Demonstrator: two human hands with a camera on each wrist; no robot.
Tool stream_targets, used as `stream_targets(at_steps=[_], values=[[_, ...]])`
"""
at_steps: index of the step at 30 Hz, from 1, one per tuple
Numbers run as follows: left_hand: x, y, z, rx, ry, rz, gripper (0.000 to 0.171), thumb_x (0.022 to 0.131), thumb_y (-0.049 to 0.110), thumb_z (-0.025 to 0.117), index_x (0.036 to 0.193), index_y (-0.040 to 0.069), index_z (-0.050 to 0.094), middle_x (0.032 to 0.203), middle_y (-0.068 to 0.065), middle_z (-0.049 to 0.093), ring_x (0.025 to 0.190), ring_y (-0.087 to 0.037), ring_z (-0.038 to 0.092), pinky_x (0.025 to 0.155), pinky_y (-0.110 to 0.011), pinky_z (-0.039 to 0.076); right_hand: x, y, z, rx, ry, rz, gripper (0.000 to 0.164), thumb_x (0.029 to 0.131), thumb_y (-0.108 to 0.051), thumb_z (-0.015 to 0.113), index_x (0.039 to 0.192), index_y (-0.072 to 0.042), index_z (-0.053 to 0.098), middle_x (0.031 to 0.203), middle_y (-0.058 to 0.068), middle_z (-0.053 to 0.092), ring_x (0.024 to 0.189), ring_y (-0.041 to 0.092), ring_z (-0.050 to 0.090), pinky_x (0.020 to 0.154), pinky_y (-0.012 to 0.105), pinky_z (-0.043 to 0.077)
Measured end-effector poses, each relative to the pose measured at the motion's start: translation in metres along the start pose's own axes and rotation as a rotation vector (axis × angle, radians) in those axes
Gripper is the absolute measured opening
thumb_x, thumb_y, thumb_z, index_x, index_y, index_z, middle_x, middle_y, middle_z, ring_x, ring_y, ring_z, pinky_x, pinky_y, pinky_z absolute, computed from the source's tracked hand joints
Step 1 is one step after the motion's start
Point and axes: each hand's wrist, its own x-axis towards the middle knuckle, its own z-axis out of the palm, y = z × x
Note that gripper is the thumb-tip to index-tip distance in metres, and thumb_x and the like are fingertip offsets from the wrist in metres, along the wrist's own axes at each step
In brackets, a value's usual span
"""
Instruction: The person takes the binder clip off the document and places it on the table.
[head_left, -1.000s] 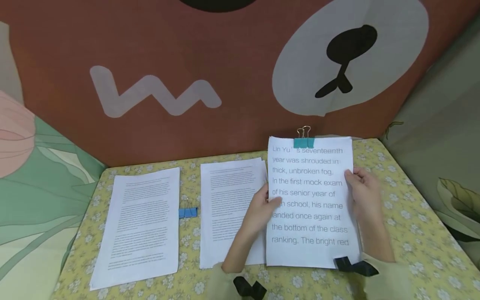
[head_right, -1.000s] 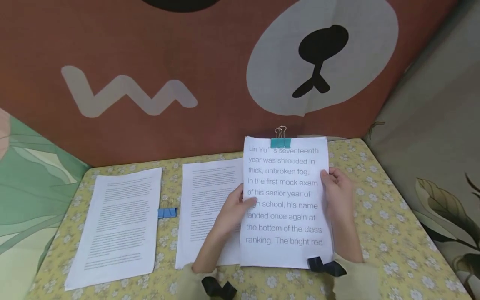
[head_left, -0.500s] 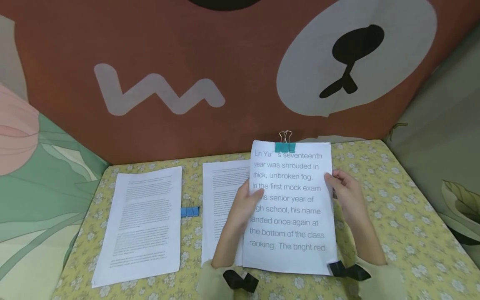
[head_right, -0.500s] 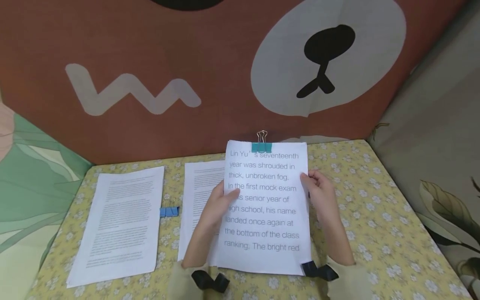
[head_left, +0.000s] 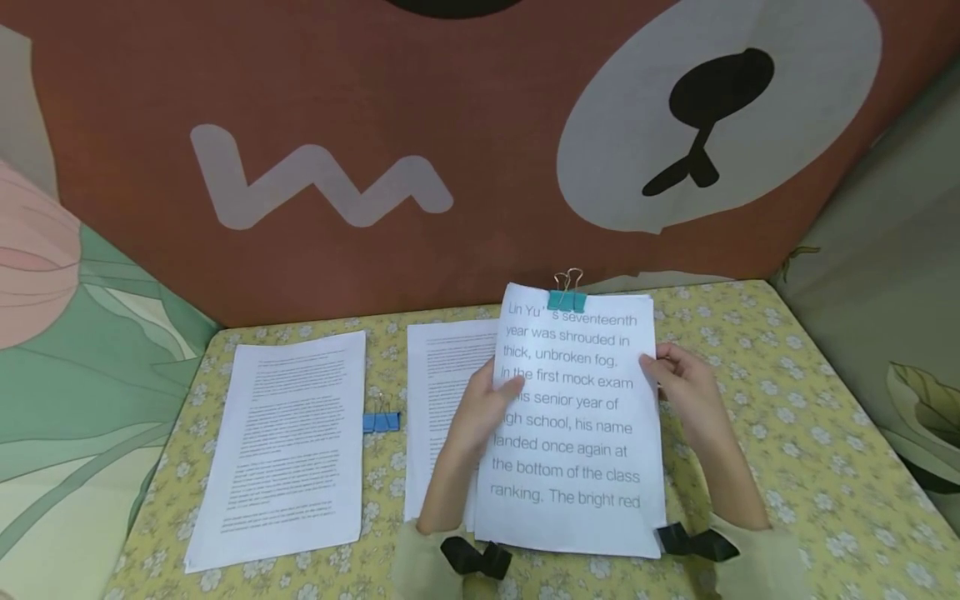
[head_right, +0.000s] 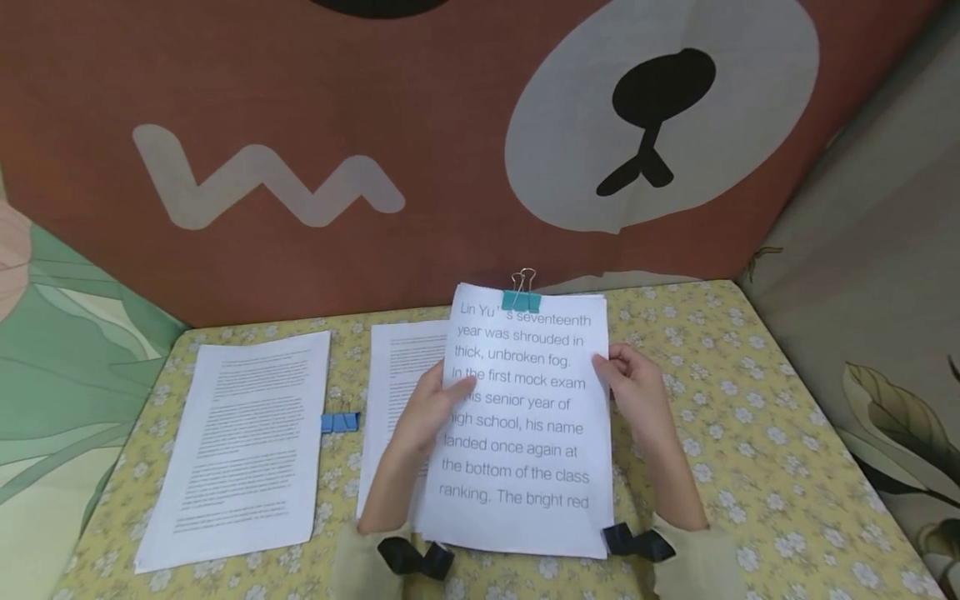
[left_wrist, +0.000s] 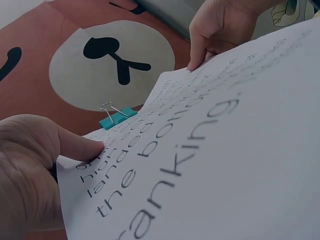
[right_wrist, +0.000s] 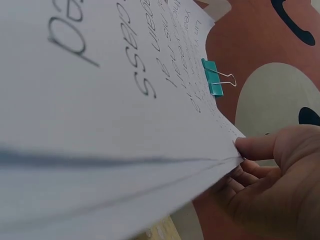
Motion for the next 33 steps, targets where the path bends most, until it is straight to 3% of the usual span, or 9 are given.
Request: stream_targets(at_steps=[6,11,16,20,23,29,33], values=[[0.001,-0.001,0.002,-0.001,-0.017,0.008,0.042,0.106,0.019,0.053,0.147,0.024,0.055,0.104,-0.004,0.074,0.091,-0.023,0.074,0.084,-0.039,0.059,0.001,0.002,-0.006,0.007,0.008,0.003,0.042,0.109,-0.032,0.053,0.122,0.008,0.056,0.094,-0.005,0.067,0.083,0.009,0.064,0.070,0.024,0.056],[0.001,-0.004,0.004,0.016,-0.007,0.009,0.042,0.105,0.019,0.054,0.147,0.024,0.056,0.104,-0.002,0.074,0.091,-0.021,0.074,0.082,-0.039,0.060,0.004,-0.004,-0.020,-0.017,0.091,-0.032,0.048,0.110,-0.035,0.050,0.134,0.006,0.053,0.108,-0.007,0.063,0.095,0.006,0.061,0.078,0.022,0.055],[0.002,-0.004,0.001,0.031,0.012,0.027,0.041,0.105,0.018,0.054,0.146,0.021,0.057,0.103,-0.003,0.074,0.089,-0.022,0.074,0.080,-0.038,0.060,0.021,-0.038,-0.027,-0.169,0.128,-0.125,0.058,0.108,-0.046,0.049,0.145,-0.001,0.051,0.137,0.011,0.056,0.129,0.030,0.053,0.095,0.038,0.046],[0.001,-0.003,0.000,0.017,0.002,0.034,0.039,0.105,0.018,0.054,0.144,0.021,0.058,0.101,-0.005,0.074,0.087,-0.023,0.074,0.078,-0.038,0.060,0.041,-0.071,-0.019,-0.258,0.022,-0.242,0.062,0.107,-0.046,0.052,0.148,0.000,0.049,0.147,0.023,0.052,0.136,0.045,0.047,0.105,0.058,0.042],[0.001,-0.003,0.001,0.005,-0.013,0.038,0.039,0.105,0.018,0.054,0.144,0.022,0.058,0.101,-0.005,0.074,0.086,-0.023,0.074,0.076,-0.037,0.060,0.054,-0.088,-0.009,-0.307,-0.102,-0.301,0.063,0.107,-0.044,0.055,0.149,0.002,0.047,0.147,0.027,0.050,0.136,0.048,0.047,0.109,0.064,0.039],[0.002,-0.003,0.002,0.025,-0.023,0.045,0.040,0.106,0.017,0.053,0.145,0.024,0.057,0.100,-0.004,0.074,0.085,-0.023,0.074,0.076,-0.039,0.060,0.072,-0.101,0.013,-0.362,-0.321,-0.333,0.062,0.108,-0.038,0.057,0.151,0.005,0.044,0.149,0.028,0.050,0.134,0.049,0.050,0.109,0.064,0.040],[0.002,-0.002,0.002,0.047,-0.015,0.048,0.040,0.106,0.018,0.053,0.145,0.025,0.057,0.099,-0.003,0.073,0.083,-0.024,0.074,0.075,-0.040,0.060,0.076,-0.104,0.027,-0.384,-0.344,-0.337,0.061,0.108,-0.037,0.056,0.150,0.007,0.044,0.148,0.028,0.051,0.131,0.047,0.052,0.109,0.062,0.042]])
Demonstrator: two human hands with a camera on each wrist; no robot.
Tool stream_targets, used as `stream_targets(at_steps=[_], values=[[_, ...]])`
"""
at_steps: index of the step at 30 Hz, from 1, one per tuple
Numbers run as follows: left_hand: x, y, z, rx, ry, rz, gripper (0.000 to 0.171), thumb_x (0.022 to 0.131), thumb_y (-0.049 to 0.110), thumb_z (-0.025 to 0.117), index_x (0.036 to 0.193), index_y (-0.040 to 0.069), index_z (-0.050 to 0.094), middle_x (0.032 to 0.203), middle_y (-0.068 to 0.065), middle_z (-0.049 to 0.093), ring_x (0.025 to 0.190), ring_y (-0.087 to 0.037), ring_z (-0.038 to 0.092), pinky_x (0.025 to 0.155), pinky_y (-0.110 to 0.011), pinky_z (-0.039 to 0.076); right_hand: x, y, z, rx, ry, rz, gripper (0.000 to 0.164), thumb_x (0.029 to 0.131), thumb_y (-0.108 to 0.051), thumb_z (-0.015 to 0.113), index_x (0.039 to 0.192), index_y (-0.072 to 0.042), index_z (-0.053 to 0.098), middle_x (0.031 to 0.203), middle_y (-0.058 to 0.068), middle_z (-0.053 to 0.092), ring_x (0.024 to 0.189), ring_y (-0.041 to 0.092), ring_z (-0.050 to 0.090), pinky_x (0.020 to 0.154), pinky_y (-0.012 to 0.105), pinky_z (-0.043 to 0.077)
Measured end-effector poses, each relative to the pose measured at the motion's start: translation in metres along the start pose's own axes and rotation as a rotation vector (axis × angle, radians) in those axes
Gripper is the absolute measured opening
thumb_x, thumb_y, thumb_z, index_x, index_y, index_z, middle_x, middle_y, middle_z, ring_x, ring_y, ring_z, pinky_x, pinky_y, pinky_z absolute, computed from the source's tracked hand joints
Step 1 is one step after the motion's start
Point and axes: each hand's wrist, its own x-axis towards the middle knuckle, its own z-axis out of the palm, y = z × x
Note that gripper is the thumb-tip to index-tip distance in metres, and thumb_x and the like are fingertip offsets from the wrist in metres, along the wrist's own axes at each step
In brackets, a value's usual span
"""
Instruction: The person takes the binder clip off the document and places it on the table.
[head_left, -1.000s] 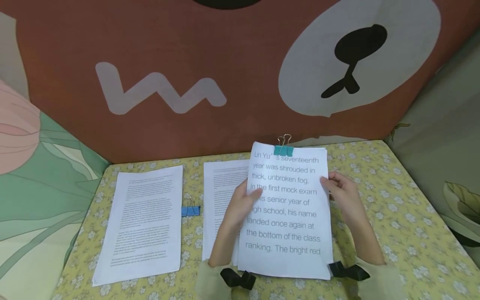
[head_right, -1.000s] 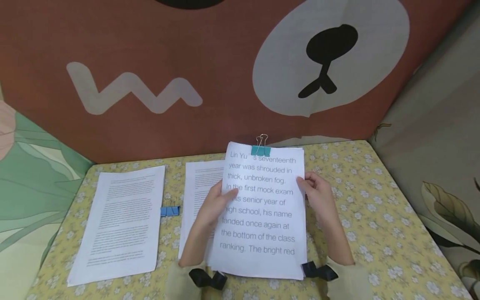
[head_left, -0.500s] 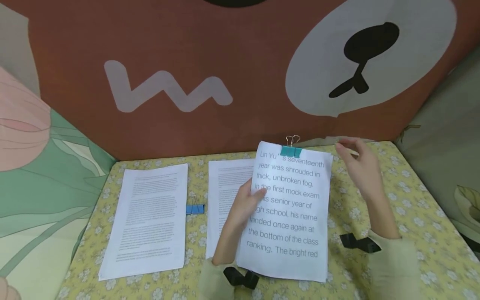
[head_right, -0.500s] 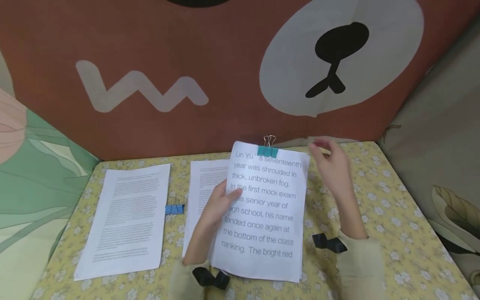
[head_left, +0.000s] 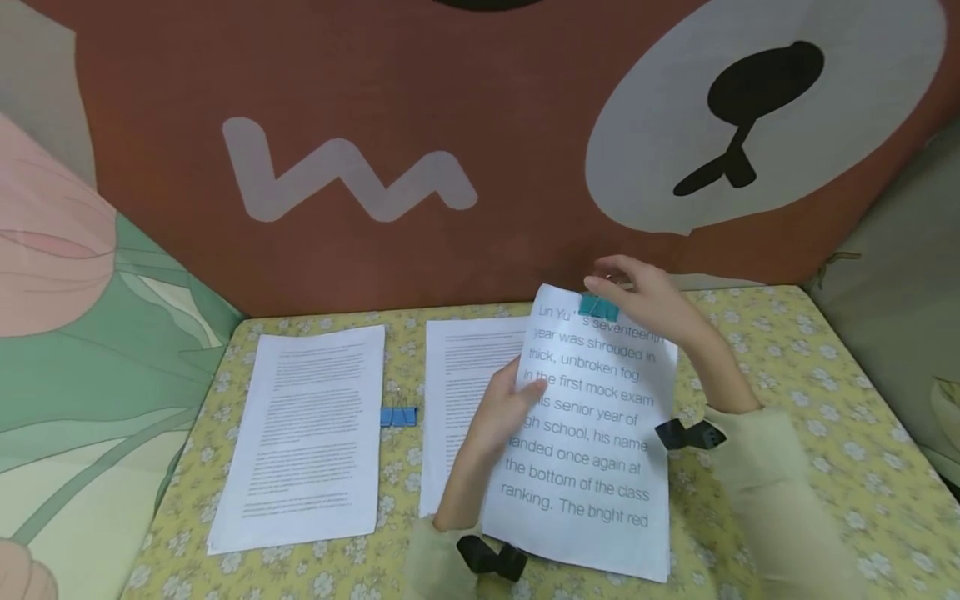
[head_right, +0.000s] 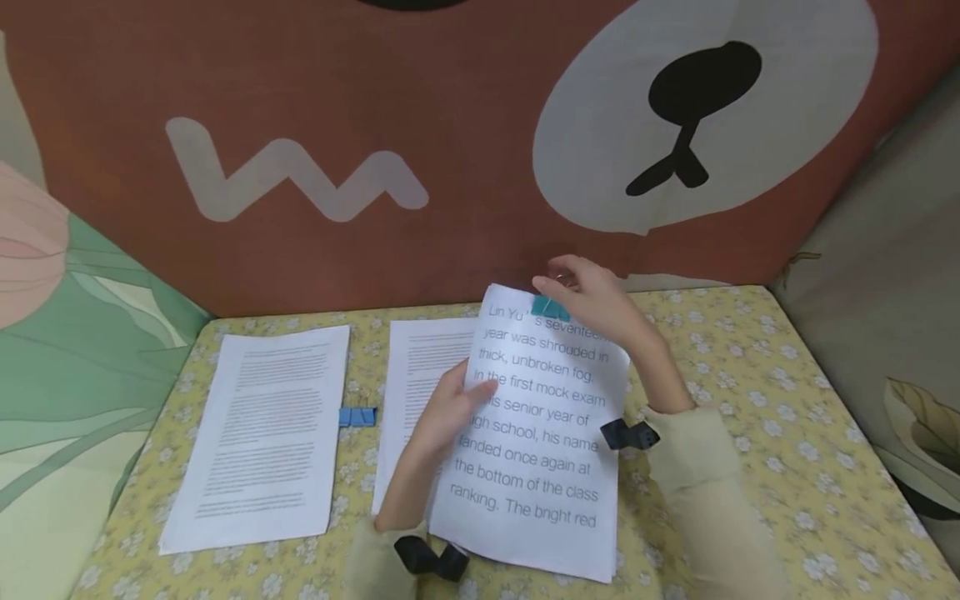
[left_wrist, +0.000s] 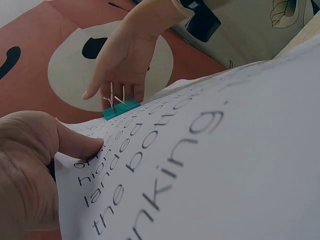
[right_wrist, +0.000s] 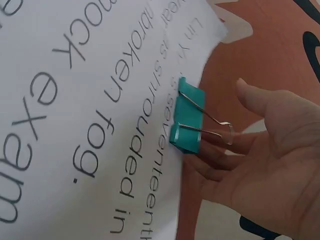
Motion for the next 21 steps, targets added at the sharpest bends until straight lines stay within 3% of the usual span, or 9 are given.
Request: stream_targets(at_steps=[3,11,16,21], values=[[0.000,0.001,0.001,0.012,-0.012,0.021,0.040,0.106,0.019,0.053,0.146,0.024,0.057,0.098,-0.004,0.073,0.081,-0.025,0.073,0.073,-0.040,0.059,0.003,-0.002,0.005,-0.027,0.050,0.041,0.063,0.109,-0.045,0.048,0.145,0.007,0.049,0.142,0.028,0.054,0.124,0.044,0.055,0.105,0.059,0.044],[-0.002,0.002,0.005,0.013,-0.052,0.077,0.040,0.106,0.017,0.053,0.145,0.024,0.058,0.097,-0.003,0.072,0.082,-0.024,0.073,0.075,-0.040,0.060,0.007,-0.004,0.013,-0.013,0.246,0.136,0.075,0.108,-0.061,0.031,0.105,0.006,0.066,0.103,0.026,0.068,0.097,0.039,0.062,0.086,0.048,0.045],[-0.003,0.002,0.006,0.015,-0.049,0.085,0.041,0.105,0.016,0.053,0.146,0.022,0.058,0.097,-0.003,0.072,0.081,-0.022,0.073,0.078,-0.039,0.059,0.010,-0.002,0.014,-0.050,0.332,0.161,0.076,0.108,-0.061,0.026,0.085,0.000,0.063,0.078,0.015,0.062,0.077,0.033,0.055,0.072,0.043,0.040],[-0.003,0.002,0.007,0.020,-0.060,0.090,0.042,0.106,0.017,0.053,0.147,0.024,0.058,0.096,-0.002,0.072,0.081,-0.022,0.073,0.078,-0.040,0.059,0.011,-0.001,0.015,-0.076,0.342,0.167,0.068,0.110,-0.055,0.027,0.075,-0.003,0.054,0.064,0.007,0.050,0.062,0.027,0.045,0.062,0.040,0.035]])
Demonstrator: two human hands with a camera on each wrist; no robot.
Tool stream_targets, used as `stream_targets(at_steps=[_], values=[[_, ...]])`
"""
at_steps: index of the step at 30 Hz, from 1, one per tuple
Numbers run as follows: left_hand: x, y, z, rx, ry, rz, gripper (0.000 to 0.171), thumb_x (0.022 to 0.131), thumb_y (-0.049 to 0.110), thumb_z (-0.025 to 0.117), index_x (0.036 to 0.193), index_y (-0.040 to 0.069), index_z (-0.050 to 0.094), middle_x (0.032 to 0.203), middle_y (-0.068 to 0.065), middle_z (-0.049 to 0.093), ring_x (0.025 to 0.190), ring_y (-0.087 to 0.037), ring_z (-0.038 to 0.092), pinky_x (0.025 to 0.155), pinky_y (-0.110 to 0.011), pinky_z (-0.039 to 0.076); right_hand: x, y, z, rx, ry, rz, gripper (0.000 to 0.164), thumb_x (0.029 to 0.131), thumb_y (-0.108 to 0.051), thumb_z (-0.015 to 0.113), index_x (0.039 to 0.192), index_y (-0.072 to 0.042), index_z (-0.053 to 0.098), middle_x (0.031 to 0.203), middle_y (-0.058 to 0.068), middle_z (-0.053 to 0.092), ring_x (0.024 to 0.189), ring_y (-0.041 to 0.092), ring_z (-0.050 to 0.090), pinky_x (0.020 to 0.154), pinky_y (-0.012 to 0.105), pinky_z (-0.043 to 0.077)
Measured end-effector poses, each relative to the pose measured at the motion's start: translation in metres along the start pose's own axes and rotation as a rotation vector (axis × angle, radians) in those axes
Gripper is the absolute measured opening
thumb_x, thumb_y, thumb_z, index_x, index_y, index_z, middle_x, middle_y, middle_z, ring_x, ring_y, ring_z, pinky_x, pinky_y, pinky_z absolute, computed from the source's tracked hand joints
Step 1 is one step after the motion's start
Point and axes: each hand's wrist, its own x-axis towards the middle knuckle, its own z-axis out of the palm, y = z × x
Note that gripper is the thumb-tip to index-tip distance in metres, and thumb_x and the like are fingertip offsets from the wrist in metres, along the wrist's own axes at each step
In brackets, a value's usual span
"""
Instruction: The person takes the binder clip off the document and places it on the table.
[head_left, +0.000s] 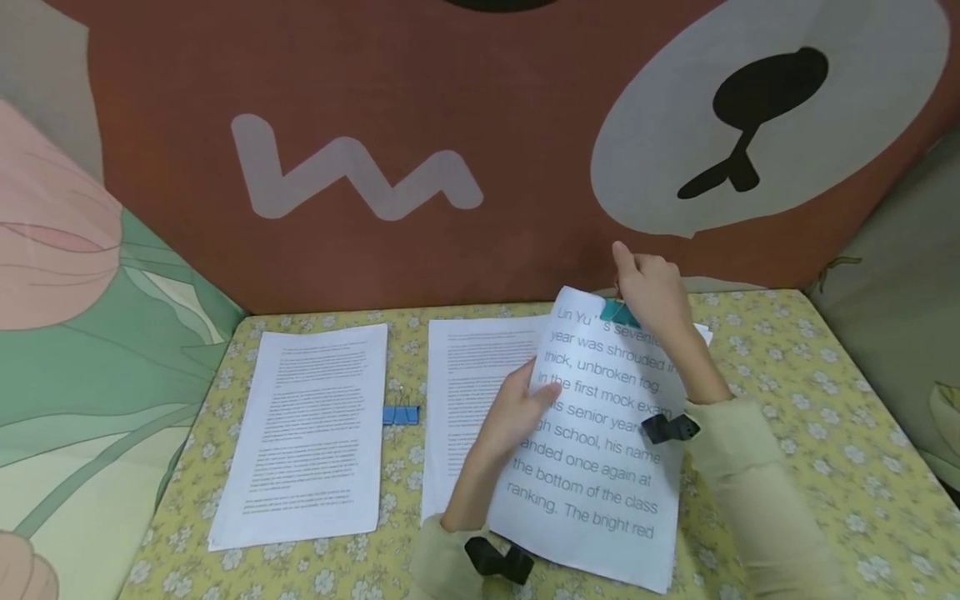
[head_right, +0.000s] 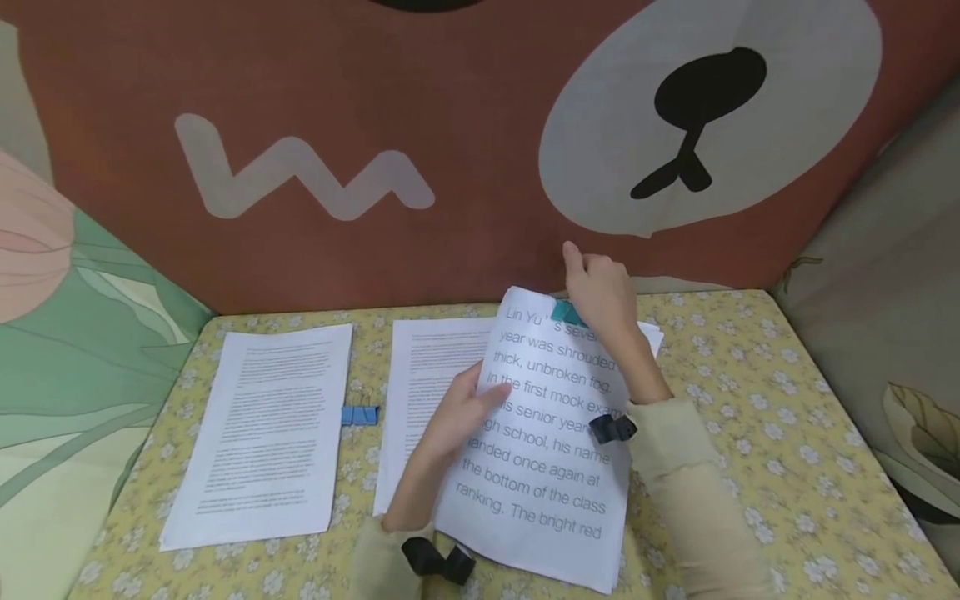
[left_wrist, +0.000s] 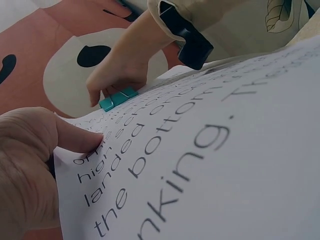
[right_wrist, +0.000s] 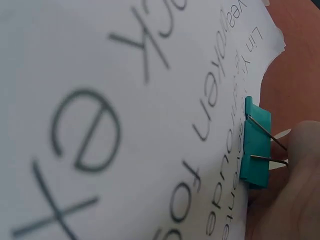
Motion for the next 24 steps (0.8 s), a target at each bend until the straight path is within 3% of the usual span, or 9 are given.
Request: stream_targets(at_steps=[6,10,13,16,19,21,24], values=[[-0.002,0.000,0.000,-0.036,-0.037,0.007,0.041,0.105,0.018,0.054,0.146,0.025,0.058,0.096,-0.003,0.073,0.080,-0.023,0.074,0.078,-0.039,0.059,-0.001,0.003,0.001,0.010,0.034,-0.010,0.058,0.112,-0.043,0.031,0.072,-0.005,0.048,0.060,0.005,0.044,0.057,0.026,0.040,0.058,0.039,0.034],[-0.003,-0.001,-0.002,-0.097,-0.115,0.020,0.041,0.105,0.015,0.056,0.146,0.022,0.058,0.098,-0.007,0.075,0.079,-0.025,0.075,0.073,-0.037,0.061,-0.001,0.004,0.003,0.009,0.062,-0.015,0.057,0.113,-0.037,0.031,0.069,-0.005,0.047,0.057,0.004,0.042,0.053,0.025,0.039,0.056,0.038,0.033],[-0.004,-0.001,-0.003,-0.140,-0.173,0.022,0.043,0.104,0.011,0.057,0.146,0.021,0.057,0.101,-0.011,0.076,0.082,-0.027,0.076,0.070,-0.038,0.062,-0.002,0.005,0.003,0.010,0.045,-0.002,0.060,0.113,-0.042,0.031,0.072,-0.003,0.051,0.059,0.006,0.047,0.056,0.026,0.042,0.057,0.039,0.035],[-0.004,-0.002,-0.005,-0.145,-0.167,0.022,0.043,0.104,0.009,0.058,0.146,0.019,0.057,0.101,-0.012,0.075,0.081,-0.028,0.076,0.068,-0.038,0.062,-0.002,0.008,-0.002,0.060,-0.049,0.003,0.064,0.110,-0.052,0.037,0.090,0.003,0.063,0.077,0.014,0.061,0.070,0.027,0.052,0.067,0.038,0.040],[-0.003,-0.003,-0.009,-0.129,-0.118,0.023,0.039,0.103,0.009,0.058,0.142,0.017,0.060,0.099,-0.011,0.075,0.080,-0.027,0.076,0.068,-0.036,0.061,-0.002,0.014,-0.015,0.162,-0.199,-0.006,0.063,0.107,-0.054,0.047,0.122,0.005,0.065,0.107,0.021,0.066,0.090,0.025,0.059,0.079,0.031,0.046],[-0.002,-0.003,-0.013,-0.132,-0.092,0.024,0.037,0.103,0.009,0.058,0.140,0.016,0.061,0.099,-0.011,0.075,0.082,-0.027,0.076,0.070,-0.036,0.061,0.000,0.020,-0.025,0.245,-0.299,-0.033,0.060,0.106,-0.047,0.054,0.137,0.004,0.059,0.121,0.021,0.065,0.094,0.024,0.064,0.080,0.027,0.052],[-0.001,-0.003,-0.018,-0.142,-0.084,0.030,0.037,0.103,0.009,0.057,0.139,0.015,0.061,0.101,-0.012,0.075,0.084,-0.028,0.076,0.071,-0.035,0.061,0.001,0.027,-0.034,0.349,-0.396,-0.053,0.053,0.105,-0.034,0.063,0.144,0.000,0.055,0.121,0.014,0.068,0.088,0.024,0.071,0.071,0.028,0.060]])
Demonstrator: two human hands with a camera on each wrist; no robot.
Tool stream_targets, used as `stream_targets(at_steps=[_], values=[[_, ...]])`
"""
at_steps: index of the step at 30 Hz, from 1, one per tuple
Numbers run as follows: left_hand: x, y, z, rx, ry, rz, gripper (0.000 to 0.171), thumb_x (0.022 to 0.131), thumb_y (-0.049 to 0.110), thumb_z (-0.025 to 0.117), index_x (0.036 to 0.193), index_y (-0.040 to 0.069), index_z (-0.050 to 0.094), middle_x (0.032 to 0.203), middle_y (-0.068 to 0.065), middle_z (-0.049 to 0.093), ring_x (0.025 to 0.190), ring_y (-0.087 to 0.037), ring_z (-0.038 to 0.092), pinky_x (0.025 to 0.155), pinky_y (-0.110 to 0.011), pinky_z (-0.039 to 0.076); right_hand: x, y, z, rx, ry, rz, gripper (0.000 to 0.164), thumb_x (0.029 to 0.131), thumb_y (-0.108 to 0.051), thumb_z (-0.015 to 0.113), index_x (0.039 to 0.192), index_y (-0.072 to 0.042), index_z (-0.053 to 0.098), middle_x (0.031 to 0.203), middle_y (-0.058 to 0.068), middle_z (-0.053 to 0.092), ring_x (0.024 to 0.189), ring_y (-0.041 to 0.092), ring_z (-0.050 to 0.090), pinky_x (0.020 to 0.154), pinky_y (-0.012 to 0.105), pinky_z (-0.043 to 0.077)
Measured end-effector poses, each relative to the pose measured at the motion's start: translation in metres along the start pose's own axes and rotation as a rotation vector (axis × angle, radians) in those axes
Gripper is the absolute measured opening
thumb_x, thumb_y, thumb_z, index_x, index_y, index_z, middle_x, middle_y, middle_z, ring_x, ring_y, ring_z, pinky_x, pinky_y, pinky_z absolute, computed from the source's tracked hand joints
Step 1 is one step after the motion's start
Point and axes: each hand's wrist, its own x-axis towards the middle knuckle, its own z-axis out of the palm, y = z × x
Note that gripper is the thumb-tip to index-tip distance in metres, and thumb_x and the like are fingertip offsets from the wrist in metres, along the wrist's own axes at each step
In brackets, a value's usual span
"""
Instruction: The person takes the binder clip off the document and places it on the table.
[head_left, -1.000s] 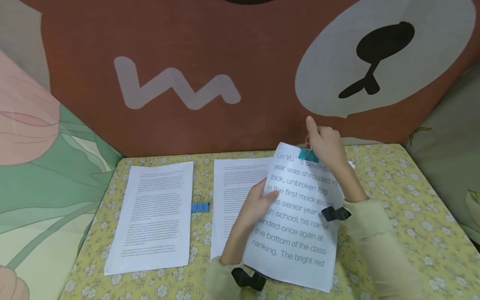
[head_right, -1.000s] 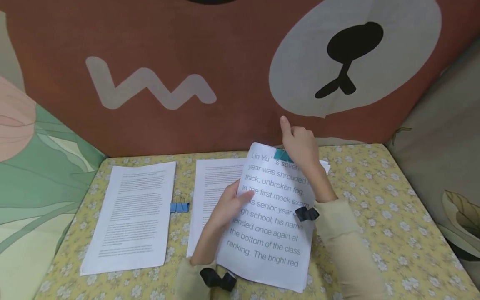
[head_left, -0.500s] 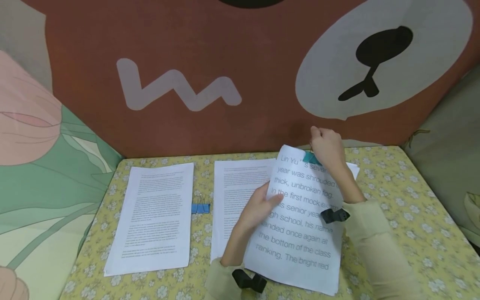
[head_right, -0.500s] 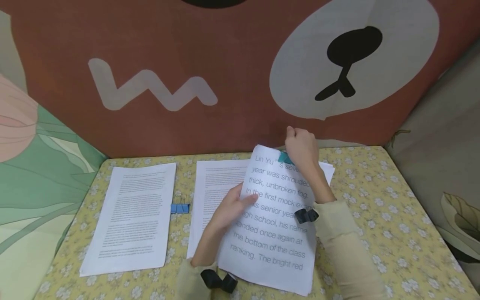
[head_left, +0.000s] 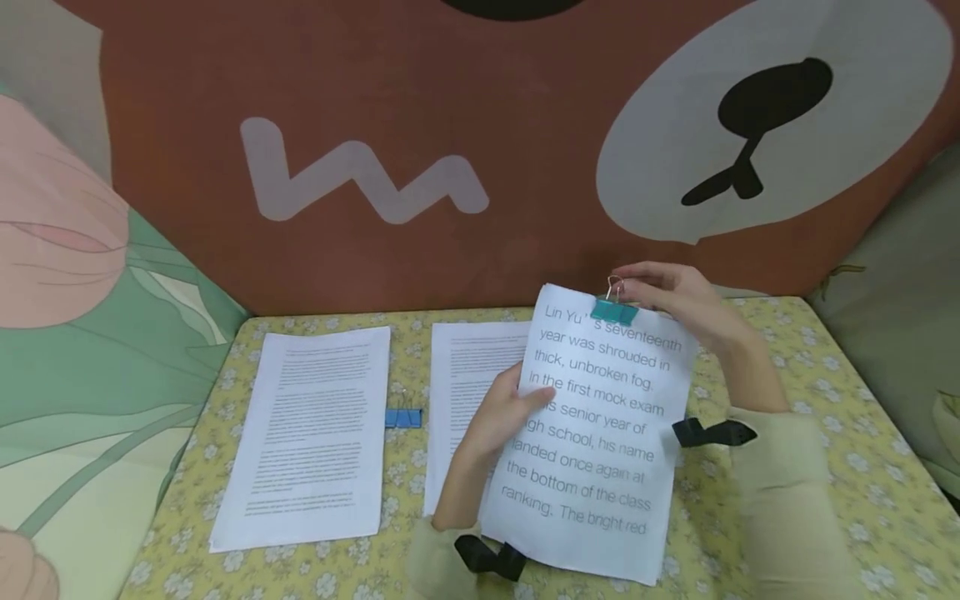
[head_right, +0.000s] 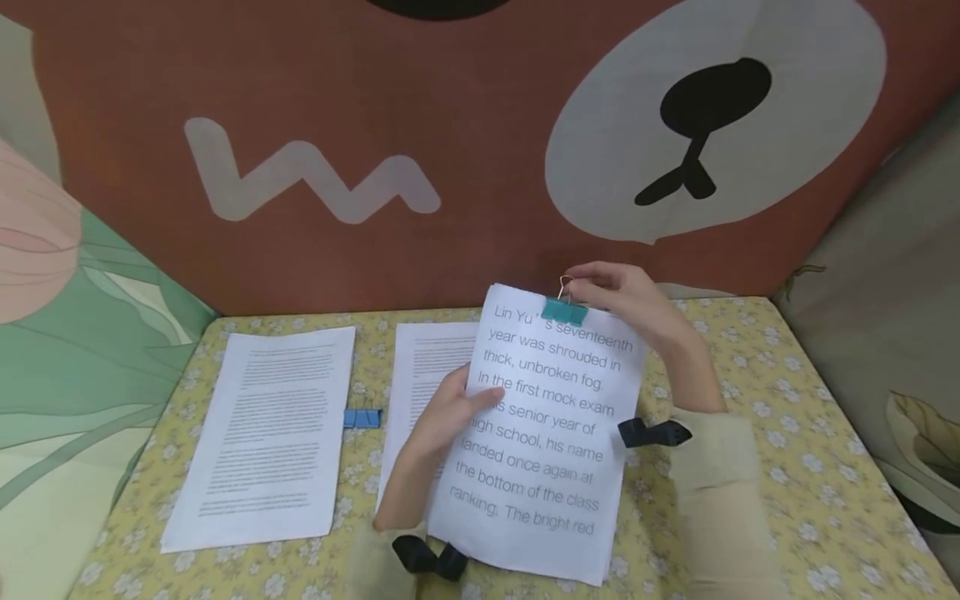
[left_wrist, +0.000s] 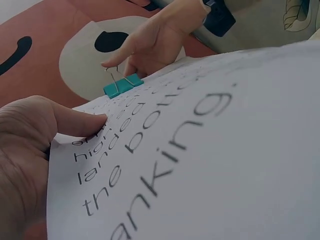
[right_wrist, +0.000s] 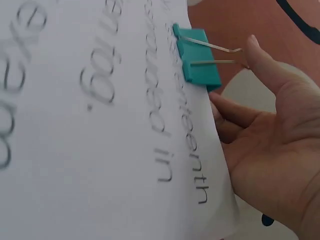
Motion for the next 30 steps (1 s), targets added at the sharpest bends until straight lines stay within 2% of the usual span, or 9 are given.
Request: stream_targets(at_steps=[3,9,14,18,21,24,28,30], values=[[0.000,0.001,-0.001,-0.019,-0.023,-0.002,0.038,0.103,0.009,0.057,0.140,0.014,0.061,0.102,-0.013,0.075,0.084,-0.028,0.076,0.071,-0.036,0.062,-0.002,0.004,-0.004,0.067,-0.023,-0.005,0.048,0.102,-0.026,0.068,0.141,0.000,0.058,0.113,0.008,0.072,0.080,0.028,0.074,0.064,0.035,0.062],[-0.001,0.000,-0.001,-0.059,-0.103,-0.010,0.038,0.103,0.008,0.057,0.141,0.012,0.060,0.106,-0.015,0.076,0.086,-0.030,0.077,0.072,-0.040,0.063,-0.005,0.001,-0.001,0.134,0.051,0.064,0.048,0.098,-0.034,0.073,0.130,0.000,0.064,0.104,0.002,0.075,0.078,0.027,0.074,0.064,0.035,0.062],[-0.001,-0.002,-0.003,-0.049,-0.204,-0.021,0.039,0.101,0.006,0.059,0.140,0.011,0.060,0.109,-0.016,0.076,0.088,-0.031,0.077,0.073,-0.045,0.063,-0.006,-0.002,-0.001,0.125,0.120,0.051,0.045,0.098,-0.035,0.073,0.125,0.001,0.066,0.101,-0.001,0.074,0.076,0.021,0.073,0.064,0.030,0.061],[-0.002,-0.002,-0.007,-0.008,-0.242,-0.056,0.035,0.099,0.003,0.060,0.134,0.006,0.064,0.106,-0.016,0.076,0.086,-0.031,0.077,0.072,-0.044,0.064,-0.008,-0.001,-0.003,0.109,0.202,0.017,0.037,0.100,-0.033,0.071,0.120,-0.003,0.066,0.100,-0.005,0.071,0.079,0.015,0.070,0.066,0.023,0.058],[-0.002,-0.002,-0.008,0.016,-0.249,-0.073,0.032,0.098,0.002,0.061,0.130,0.003,0.066,0.104,-0.016,0.077,0.085,-0.031,0.077,0.072,-0.043,0.064,-0.011,0.000,-0.006,0.155,0.293,-0.009,0.030,0.099,-0.032,0.072,0.115,-0.007,0.068,0.097,-0.007,0.070,0.084,0.012,0.066,0.072,0.020,0.053],[-0.001,-0.003,-0.007,0.031,-0.241,-0.071,0.029,0.099,0.002,0.061,0.127,0.002,0.067,0.102,-0.016,0.077,0.083,-0.031,0.077,0.071,-0.043,0.064,-0.014,0.001,-0.012,0.299,0.391,-0.068,0.022,0.096,-0.026,0.076,0.107,-0.007,0.070,0.094,-0.005,0.071,0.086,0.013,0.062,0.079,0.018,0.050],[0.000,-0.005,0.000,0.036,-0.196,-0.075,0.027,0.100,0.004,0.060,0.126,0.005,0.068,0.099,-0.015,0.077,0.080,-0.030,0.077,0.068,-0.042,0.063,-0.023,0.002,-0.025,0.483,0.476,-0.161,0.013,0.094,-0.015,0.078,0.099,-0.004,0.072,0.094,0.000,0.071,0.086,0.015,0.061,0.080,0.017,0.051],[0.000,-0.005,0.004,0.029,-0.160,-0.081,0.027,0.101,0.006,0.060,0.127,0.007,0.067,0.098,-0.014,0.077,0.079,-0.030,0.077,0.067,-0.042,0.063,-0.030,0.005,-0.031,0.503,0.502,-0.163,0.013,0.094,-0.016,0.078,0.097,-0.004,0.072,0.097,0.000,0.070,0.088,0.014,0.060,0.079,0.018,0.050]])
